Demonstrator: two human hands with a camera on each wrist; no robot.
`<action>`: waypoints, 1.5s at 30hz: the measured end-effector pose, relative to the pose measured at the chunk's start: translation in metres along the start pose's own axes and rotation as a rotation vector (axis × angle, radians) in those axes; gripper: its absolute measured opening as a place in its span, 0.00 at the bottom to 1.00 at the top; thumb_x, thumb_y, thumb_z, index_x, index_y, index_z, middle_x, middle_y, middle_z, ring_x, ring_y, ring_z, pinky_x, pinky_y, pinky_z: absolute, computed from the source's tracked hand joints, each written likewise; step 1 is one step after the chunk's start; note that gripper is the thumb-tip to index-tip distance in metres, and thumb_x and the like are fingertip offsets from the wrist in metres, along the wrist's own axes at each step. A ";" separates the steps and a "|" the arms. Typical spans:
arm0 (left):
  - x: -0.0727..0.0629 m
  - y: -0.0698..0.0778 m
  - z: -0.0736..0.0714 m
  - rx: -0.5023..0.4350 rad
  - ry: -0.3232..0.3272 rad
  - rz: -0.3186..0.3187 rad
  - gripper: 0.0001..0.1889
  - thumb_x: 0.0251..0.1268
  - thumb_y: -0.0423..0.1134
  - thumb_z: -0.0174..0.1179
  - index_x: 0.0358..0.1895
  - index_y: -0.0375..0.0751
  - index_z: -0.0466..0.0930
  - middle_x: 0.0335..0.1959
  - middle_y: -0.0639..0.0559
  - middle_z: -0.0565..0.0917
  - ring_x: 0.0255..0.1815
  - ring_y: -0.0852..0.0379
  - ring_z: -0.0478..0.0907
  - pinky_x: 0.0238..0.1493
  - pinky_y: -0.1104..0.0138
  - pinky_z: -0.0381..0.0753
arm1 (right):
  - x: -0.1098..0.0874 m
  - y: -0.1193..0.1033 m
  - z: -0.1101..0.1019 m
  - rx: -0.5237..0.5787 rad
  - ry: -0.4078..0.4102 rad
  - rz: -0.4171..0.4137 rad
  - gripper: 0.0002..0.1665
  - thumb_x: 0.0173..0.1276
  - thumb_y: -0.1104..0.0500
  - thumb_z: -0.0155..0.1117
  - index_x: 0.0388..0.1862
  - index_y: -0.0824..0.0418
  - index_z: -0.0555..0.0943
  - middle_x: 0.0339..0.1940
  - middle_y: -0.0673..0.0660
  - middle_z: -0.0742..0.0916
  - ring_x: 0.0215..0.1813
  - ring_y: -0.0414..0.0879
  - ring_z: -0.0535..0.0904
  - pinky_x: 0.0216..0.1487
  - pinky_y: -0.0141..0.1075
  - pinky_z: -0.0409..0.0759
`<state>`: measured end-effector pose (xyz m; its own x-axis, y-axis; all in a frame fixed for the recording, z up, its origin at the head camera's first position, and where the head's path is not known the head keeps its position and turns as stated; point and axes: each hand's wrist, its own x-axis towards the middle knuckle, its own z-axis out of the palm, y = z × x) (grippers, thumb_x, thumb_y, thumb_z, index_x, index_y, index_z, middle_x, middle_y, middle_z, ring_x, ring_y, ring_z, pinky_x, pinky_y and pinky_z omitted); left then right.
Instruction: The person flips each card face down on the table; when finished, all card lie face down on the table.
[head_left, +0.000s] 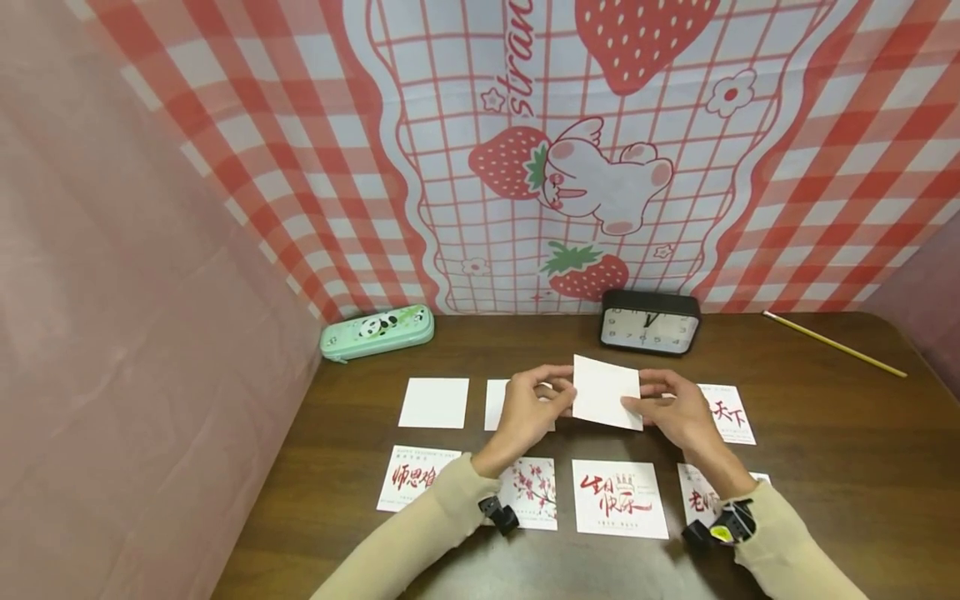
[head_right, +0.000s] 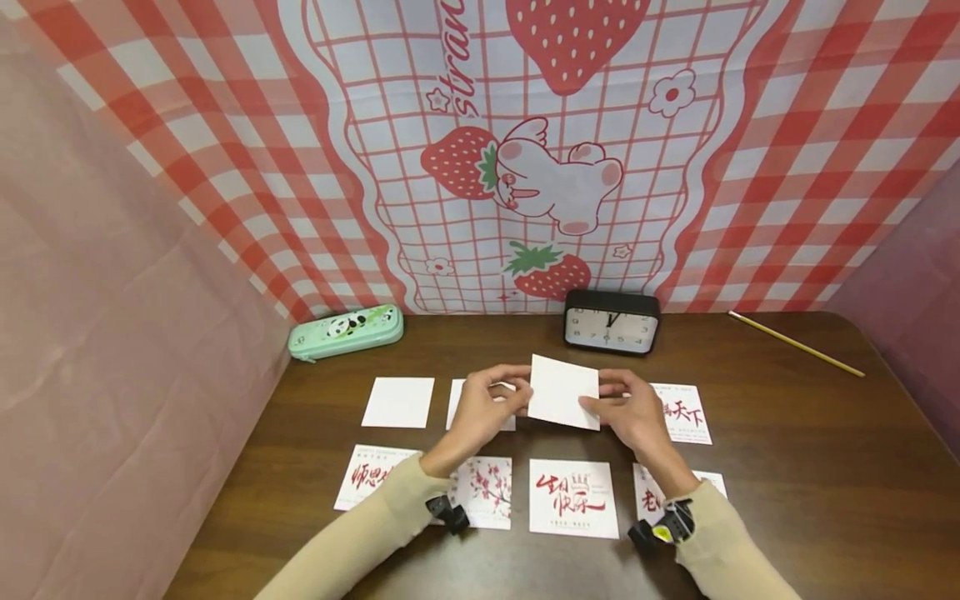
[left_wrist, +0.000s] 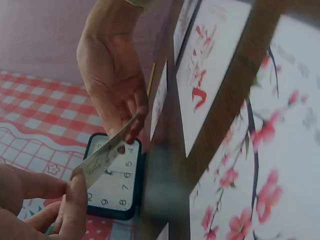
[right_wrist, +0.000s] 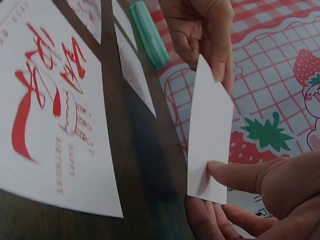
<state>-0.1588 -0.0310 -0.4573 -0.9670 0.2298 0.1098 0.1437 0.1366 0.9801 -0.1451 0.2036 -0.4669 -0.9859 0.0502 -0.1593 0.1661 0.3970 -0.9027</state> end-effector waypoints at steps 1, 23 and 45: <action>0.001 -0.001 0.000 0.000 -0.004 -0.005 0.15 0.67 0.26 0.65 0.56 0.29 0.85 0.41 0.31 0.89 0.37 0.34 0.90 0.36 0.62 0.92 | 0.000 0.000 -0.002 -0.020 0.009 -0.017 0.37 0.68 0.56 0.76 0.71 0.68 0.73 0.57 0.71 0.83 0.38 0.29 0.82 0.38 0.32 0.87; 0.015 -0.012 0.013 0.100 -0.078 -0.157 0.25 0.63 0.21 0.67 0.64 0.26 0.78 0.36 0.34 0.89 0.28 0.43 0.90 0.31 0.65 0.91 | 0.016 0.008 -0.025 -0.207 -0.035 -0.060 0.31 0.65 0.62 0.77 0.62 0.74 0.77 0.41 0.65 0.87 0.27 0.41 0.86 0.25 0.36 0.84; 0.016 -0.013 0.014 0.248 -0.138 -0.237 0.27 0.63 0.26 0.70 0.66 0.26 0.77 0.35 0.39 0.90 0.25 0.50 0.90 0.28 0.68 0.89 | 0.017 0.007 -0.024 -0.238 -0.110 0.003 0.29 0.65 0.60 0.76 0.59 0.74 0.78 0.38 0.62 0.88 0.25 0.41 0.85 0.24 0.39 0.86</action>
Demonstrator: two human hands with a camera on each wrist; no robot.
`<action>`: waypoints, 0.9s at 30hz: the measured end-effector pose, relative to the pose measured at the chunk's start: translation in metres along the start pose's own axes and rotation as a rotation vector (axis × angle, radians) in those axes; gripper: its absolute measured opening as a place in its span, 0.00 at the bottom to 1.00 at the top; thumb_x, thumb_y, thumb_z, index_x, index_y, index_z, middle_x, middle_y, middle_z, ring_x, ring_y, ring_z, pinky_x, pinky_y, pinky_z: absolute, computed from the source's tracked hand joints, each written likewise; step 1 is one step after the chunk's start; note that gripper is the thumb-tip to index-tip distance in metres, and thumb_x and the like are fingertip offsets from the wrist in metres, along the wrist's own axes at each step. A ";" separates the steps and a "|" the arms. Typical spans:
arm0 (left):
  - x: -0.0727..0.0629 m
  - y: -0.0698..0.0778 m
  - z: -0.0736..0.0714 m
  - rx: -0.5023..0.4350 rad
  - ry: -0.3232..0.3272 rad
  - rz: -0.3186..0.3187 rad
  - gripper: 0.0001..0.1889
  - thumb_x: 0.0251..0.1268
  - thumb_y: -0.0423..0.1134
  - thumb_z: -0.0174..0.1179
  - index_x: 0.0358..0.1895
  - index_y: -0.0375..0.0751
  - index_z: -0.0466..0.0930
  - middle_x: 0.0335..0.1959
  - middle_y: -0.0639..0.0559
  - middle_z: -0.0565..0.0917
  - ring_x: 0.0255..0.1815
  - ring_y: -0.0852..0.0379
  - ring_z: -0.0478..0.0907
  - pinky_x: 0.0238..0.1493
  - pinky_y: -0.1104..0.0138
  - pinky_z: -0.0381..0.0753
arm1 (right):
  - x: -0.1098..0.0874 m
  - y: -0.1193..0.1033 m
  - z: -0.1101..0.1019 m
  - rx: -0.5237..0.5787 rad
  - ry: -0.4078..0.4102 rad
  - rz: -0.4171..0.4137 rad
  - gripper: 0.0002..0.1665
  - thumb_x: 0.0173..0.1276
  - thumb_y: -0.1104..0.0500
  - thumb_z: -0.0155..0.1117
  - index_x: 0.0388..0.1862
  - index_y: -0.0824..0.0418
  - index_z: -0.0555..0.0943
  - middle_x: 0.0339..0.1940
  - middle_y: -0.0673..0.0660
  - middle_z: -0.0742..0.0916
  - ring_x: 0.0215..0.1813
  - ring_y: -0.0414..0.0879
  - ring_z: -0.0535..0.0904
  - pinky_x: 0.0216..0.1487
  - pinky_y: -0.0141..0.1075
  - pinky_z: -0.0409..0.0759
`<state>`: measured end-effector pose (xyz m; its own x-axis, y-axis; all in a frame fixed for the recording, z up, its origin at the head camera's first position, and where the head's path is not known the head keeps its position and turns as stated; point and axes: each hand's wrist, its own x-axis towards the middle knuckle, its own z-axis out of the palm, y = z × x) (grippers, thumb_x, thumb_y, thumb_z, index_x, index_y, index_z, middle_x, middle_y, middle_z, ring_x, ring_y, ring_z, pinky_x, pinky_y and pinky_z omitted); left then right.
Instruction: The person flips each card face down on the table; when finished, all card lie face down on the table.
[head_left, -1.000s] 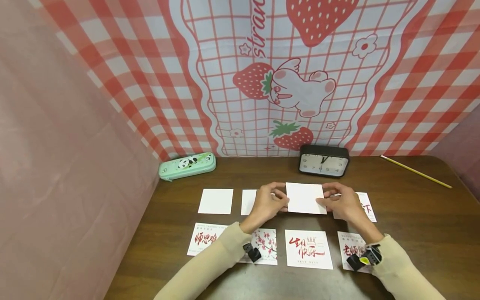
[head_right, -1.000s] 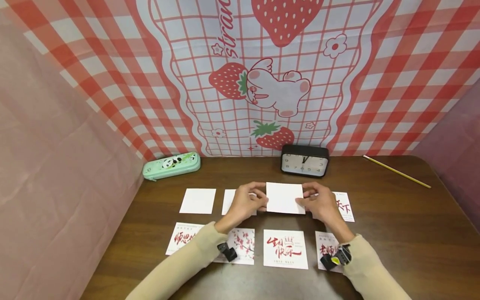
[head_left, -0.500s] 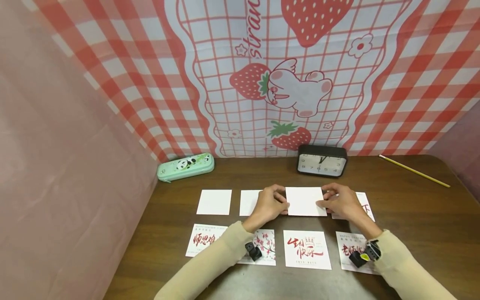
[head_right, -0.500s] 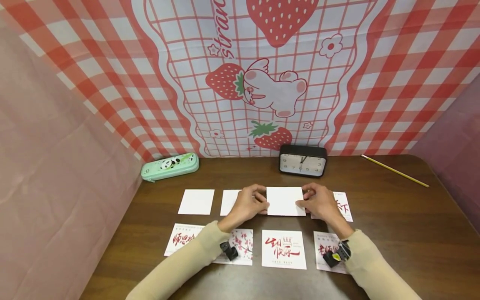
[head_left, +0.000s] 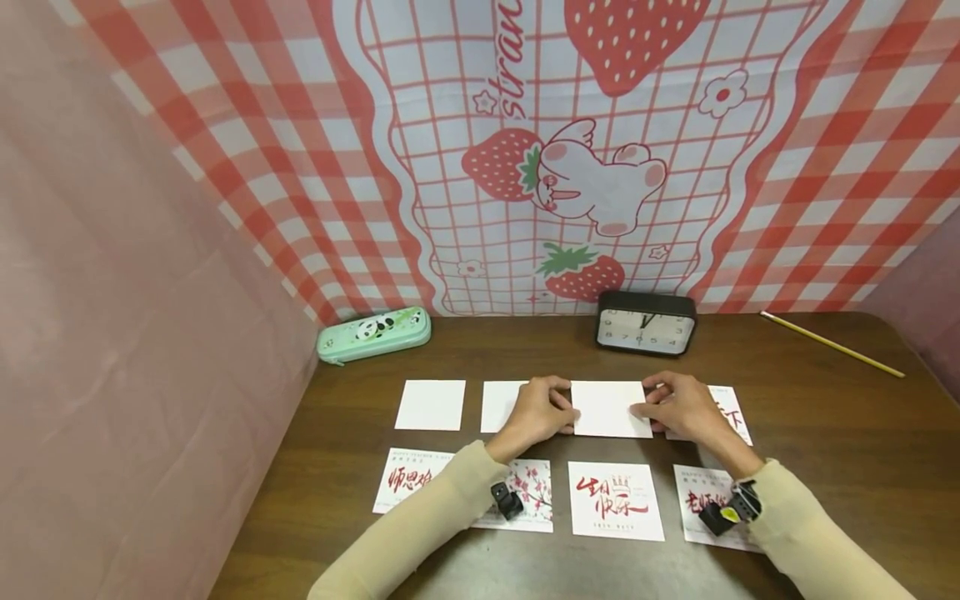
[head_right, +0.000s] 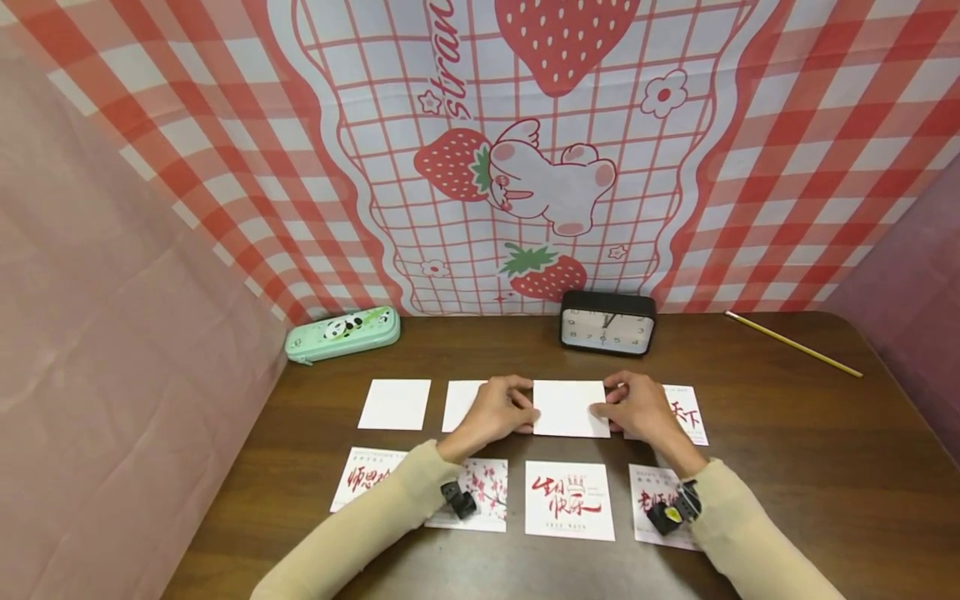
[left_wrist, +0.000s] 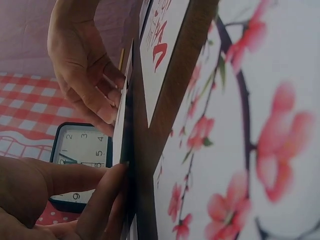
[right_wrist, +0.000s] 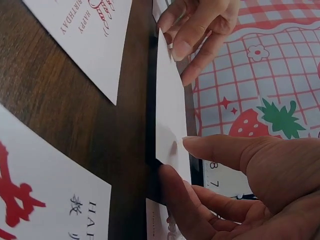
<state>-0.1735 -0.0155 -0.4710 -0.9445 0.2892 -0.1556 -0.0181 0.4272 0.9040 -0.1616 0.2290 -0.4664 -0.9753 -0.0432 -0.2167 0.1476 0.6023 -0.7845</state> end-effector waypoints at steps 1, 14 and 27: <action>0.000 0.000 0.000 0.005 -0.007 -0.003 0.28 0.63 0.27 0.70 0.67 0.26 0.77 0.35 0.39 0.90 0.26 0.50 0.90 0.28 0.68 0.89 | 0.000 -0.001 0.000 -0.005 -0.002 0.001 0.29 0.65 0.59 0.76 0.59 0.74 0.77 0.38 0.62 0.88 0.25 0.41 0.85 0.24 0.39 0.86; -0.002 0.002 -0.003 0.012 -0.036 -0.007 0.28 0.67 0.33 0.70 0.67 0.26 0.75 0.35 0.41 0.89 0.26 0.48 0.91 0.28 0.66 0.90 | 0.005 -0.003 -0.002 -0.068 -0.017 -0.046 0.29 0.72 0.54 0.70 0.60 0.76 0.78 0.39 0.67 0.88 0.24 0.42 0.87 0.25 0.38 0.86; 0.000 0.002 -0.001 0.029 -0.027 0.004 0.26 0.73 0.41 0.66 0.67 0.30 0.76 0.35 0.43 0.88 0.25 0.48 0.90 0.27 0.65 0.89 | 0.001 -0.003 0.000 -0.006 -0.020 0.004 0.28 0.73 0.54 0.67 0.61 0.74 0.77 0.40 0.66 0.88 0.27 0.42 0.86 0.26 0.38 0.87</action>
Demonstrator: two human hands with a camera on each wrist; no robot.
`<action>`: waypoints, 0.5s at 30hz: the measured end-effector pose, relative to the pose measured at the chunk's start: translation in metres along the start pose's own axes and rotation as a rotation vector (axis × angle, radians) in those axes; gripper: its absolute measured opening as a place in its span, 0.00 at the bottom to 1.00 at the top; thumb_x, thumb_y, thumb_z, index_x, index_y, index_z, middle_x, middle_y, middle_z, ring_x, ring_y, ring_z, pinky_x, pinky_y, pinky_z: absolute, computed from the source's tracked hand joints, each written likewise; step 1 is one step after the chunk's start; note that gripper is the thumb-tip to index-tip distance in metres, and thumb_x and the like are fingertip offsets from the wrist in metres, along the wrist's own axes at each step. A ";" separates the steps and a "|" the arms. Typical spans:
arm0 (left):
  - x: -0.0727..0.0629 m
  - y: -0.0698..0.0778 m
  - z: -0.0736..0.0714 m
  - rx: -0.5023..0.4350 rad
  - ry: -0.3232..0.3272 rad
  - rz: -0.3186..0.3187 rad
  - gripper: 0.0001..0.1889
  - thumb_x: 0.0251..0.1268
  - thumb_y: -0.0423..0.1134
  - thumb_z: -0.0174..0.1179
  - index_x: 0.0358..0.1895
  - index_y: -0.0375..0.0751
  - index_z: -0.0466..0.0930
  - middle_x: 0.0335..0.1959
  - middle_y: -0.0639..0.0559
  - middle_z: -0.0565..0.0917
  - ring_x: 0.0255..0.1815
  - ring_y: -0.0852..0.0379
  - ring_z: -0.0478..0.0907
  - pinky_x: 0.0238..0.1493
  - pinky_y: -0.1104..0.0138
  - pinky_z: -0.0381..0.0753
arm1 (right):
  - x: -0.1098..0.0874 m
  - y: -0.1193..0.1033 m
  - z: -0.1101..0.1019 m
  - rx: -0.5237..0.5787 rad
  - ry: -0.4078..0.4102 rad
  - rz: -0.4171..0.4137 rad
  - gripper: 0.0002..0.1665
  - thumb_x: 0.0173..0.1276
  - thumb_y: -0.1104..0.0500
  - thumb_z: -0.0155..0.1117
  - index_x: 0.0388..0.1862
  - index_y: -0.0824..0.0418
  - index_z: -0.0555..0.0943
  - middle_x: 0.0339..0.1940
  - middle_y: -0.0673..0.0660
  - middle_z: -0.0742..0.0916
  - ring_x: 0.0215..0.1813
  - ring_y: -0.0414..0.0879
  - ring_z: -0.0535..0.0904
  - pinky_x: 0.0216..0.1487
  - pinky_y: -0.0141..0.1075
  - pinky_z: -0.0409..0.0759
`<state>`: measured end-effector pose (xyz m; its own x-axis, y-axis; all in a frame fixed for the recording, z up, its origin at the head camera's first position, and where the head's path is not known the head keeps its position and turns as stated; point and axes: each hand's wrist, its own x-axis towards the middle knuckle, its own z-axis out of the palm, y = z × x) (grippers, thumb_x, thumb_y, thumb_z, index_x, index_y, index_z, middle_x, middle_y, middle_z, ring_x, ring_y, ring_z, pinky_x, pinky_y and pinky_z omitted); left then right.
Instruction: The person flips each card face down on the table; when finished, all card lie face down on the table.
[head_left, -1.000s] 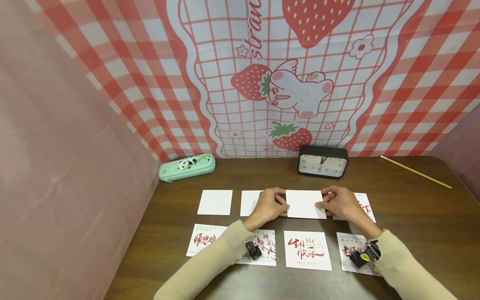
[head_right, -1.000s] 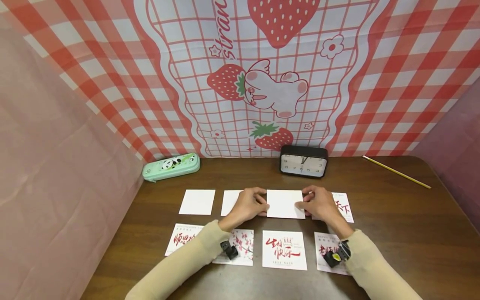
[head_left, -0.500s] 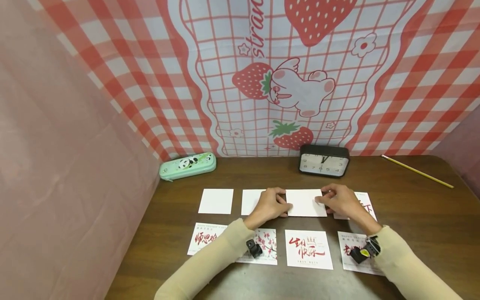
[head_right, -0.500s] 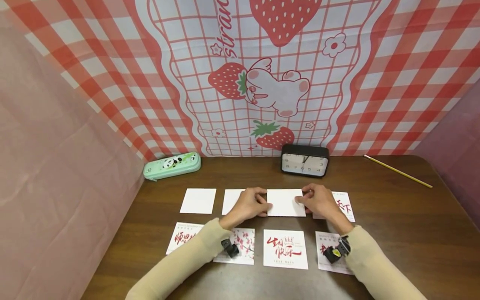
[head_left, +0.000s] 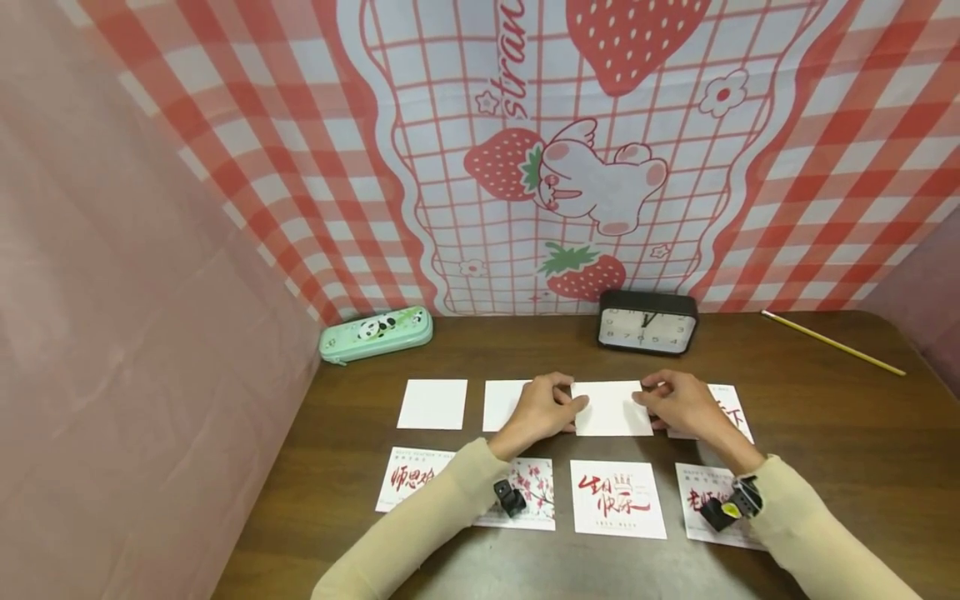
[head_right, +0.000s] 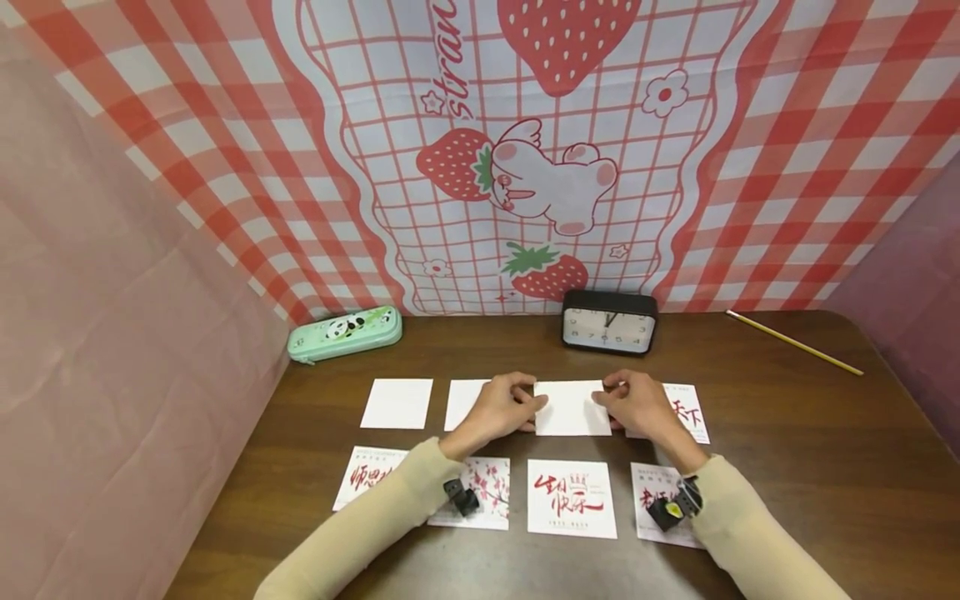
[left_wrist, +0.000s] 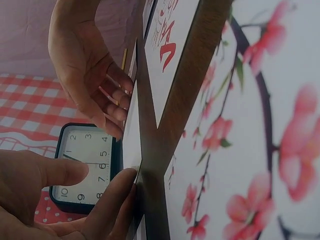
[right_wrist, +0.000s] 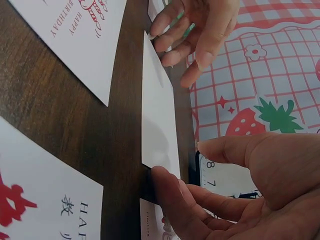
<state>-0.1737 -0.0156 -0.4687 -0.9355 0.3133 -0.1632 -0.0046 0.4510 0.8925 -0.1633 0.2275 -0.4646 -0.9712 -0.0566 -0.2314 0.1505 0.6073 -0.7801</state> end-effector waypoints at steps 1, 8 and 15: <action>0.000 0.000 0.000 0.004 0.002 0.001 0.26 0.73 0.42 0.66 0.67 0.30 0.77 0.35 0.43 0.88 0.25 0.49 0.90 0.27 0.66 0.89 | 0.000 0.000 0.000 0.002 -0.001 0.007 0.28 0.74 0.54 0.67 0.62 0.74 0.77 0.41 0.66 0.88 0.27 0.42 0.86 0.26 0.38 0.87; 0.001 0.000 0.000 0.073 0.026 0.034 0.26 0.72 0.44 0.66 0.66 0.31 0.78 0.34 0.44 0.90 0.24 0.53 0.89 0.30 0.69 0.87 | -0.004 0.004 -0.004 0.031 -0.012 0.009 0.29 0.75 0.53 0.66 0.64 0.73 0.76 0.45 0.69 0.88 0.28 0.43 0.87 0.28 0.38 0.88; 0.003 0.006 0.004 0.191 0.072 0.100 0.25 0.71 0.47 0.67 0.63 0.35 0.82 0.34 0.48 0.90 0.28 0.66 0.81 0.44 0.69 0.83 | -0.013 0.011 -0.018 0.085 0.001 -0.013 0.30 0.76 0.56 0.65 0.64 0.77 0.73 0.47 0.73 0.88 0.30 0.43 0.87 0.32 0.38 0.90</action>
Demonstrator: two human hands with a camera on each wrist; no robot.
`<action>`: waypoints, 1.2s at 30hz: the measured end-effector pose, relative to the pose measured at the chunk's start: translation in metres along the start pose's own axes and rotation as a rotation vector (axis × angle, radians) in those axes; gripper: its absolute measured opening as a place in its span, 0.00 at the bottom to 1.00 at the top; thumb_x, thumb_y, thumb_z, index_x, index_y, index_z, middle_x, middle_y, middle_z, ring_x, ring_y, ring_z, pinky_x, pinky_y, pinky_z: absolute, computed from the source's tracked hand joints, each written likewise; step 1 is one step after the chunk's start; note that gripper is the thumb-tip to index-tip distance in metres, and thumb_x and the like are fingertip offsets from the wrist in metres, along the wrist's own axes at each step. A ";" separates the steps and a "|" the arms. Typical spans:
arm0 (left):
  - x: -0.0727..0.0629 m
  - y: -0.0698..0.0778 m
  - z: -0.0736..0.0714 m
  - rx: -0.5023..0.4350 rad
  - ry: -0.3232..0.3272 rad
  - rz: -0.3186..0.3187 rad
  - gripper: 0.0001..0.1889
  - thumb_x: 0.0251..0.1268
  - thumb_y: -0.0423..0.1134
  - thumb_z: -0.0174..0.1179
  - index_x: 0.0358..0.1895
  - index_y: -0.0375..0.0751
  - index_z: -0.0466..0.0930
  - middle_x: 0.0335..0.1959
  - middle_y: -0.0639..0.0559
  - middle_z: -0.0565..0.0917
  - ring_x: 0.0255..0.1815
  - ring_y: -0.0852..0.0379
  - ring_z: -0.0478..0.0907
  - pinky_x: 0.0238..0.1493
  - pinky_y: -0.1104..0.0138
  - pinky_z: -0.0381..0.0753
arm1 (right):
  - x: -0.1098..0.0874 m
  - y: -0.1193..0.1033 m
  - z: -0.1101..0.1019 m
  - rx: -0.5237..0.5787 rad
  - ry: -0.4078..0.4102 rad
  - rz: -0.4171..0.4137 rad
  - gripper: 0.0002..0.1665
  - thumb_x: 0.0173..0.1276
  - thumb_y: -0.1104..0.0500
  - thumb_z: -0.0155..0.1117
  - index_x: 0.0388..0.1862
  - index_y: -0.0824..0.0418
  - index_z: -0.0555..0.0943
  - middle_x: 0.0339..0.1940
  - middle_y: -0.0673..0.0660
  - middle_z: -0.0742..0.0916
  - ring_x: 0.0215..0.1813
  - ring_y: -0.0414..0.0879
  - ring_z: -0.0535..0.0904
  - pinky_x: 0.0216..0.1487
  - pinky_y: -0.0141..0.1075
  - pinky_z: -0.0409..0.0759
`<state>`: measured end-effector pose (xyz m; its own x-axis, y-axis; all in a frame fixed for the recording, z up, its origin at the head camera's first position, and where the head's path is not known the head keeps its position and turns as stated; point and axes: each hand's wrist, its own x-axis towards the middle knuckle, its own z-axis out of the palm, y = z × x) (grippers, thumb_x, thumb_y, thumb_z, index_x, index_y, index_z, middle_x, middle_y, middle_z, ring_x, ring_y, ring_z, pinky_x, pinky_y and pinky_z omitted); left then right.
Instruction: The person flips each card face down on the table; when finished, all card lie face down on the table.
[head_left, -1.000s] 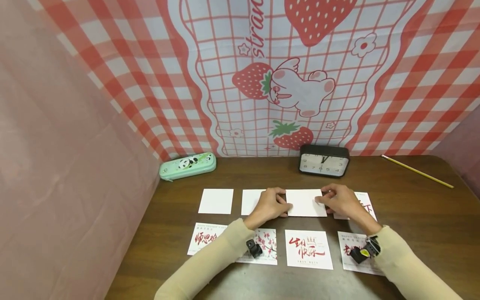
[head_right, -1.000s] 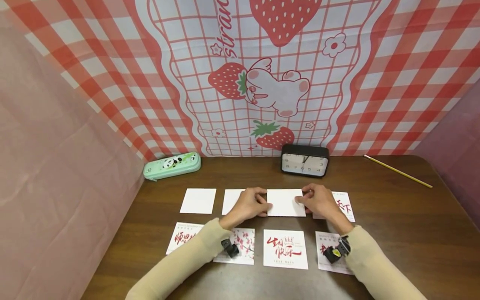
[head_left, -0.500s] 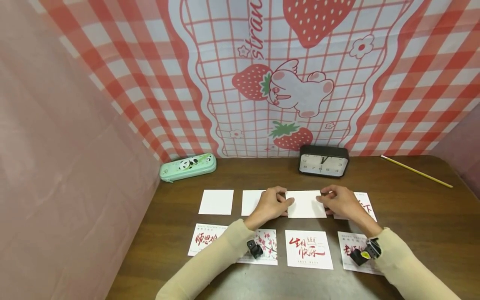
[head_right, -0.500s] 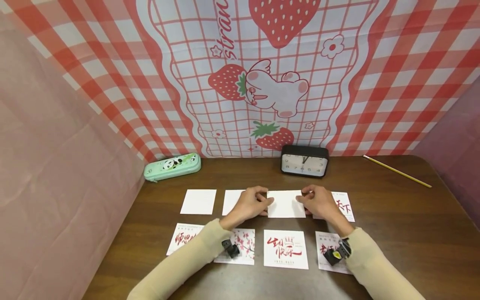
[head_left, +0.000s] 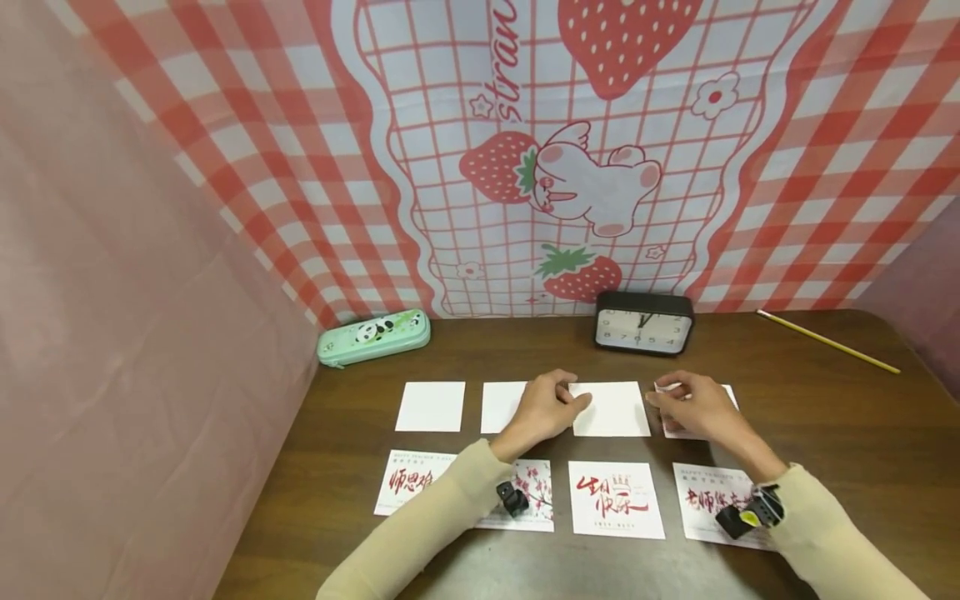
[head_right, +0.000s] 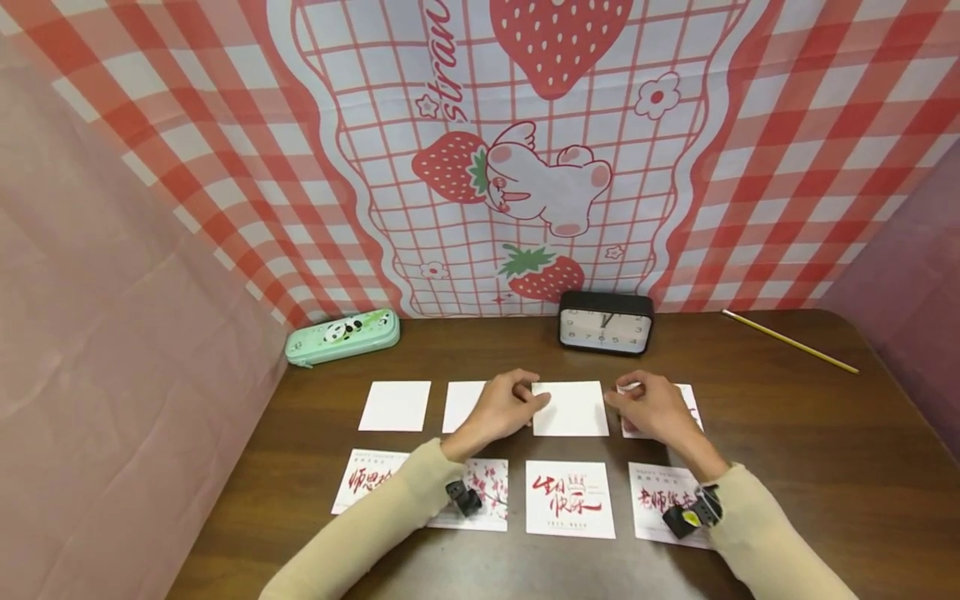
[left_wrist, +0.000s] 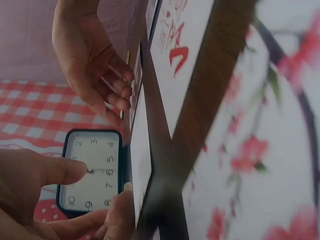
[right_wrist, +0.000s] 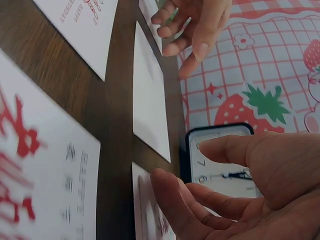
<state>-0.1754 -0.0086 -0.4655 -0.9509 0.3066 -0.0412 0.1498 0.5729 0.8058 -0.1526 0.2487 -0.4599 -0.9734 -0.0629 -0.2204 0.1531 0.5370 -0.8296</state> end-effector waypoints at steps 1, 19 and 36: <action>0.001 0.002 0.002 -0.006 -0.007 0.003 0.25 0.71 0.48 0.66 0.63 0.35 0.82 0.35 0.48 0.90 0.29 0.65 0.80 0.43 0.70 0.82 | -0.002 0.002 -0.003 -0.006 0.005 -0.001 0.30 0.76 0.55 0.65 0.64 0.77 0.73 0.47 0.73 0.88 0.31 0.43 0.88 0.33 0.37 0.91; 0.012 0.053 0.056 -0.112 -0.130 0.012 0.24 0.69 0.47 0.67 0.63 0.40 0.82 0.52 0.43 0.90 0.48 0.59 0.88 0.41 0.78 0.81 | -0.026 0.046 -0.051 -0.202 0.143 -0.015 0.33 0.80 0.47 0.60 0.66 0.75 0.74 0.46 0.71 0.88 0.34 0.44 0.83 0.30 0.32 0.81; 0.018 0.074 0.087 -0.165 -0.099 -0.098 0.34 0.67 0.47 0.69 0.74 0.40 0.72 0.56 0.47 0.85 0.50 0.64 0.83 0.50 0.75 0.80 | -0.033 0.065 -0.066 -0.132 0.237 0.088 0.33 0.81 0.50 0.58 0.67 0.78 0.71 0.57 0.80 0.81 0.39 0.43 0.85 0.33 0.28 0.87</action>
<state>-0.1576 0.1055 -0.4580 -0.9265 0.3331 -0.1754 0.0037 0.4740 0.8805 -0.1213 0.3416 -0.4730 -0.9725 0.1789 -0.1494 0.2302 0.6376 -0.7352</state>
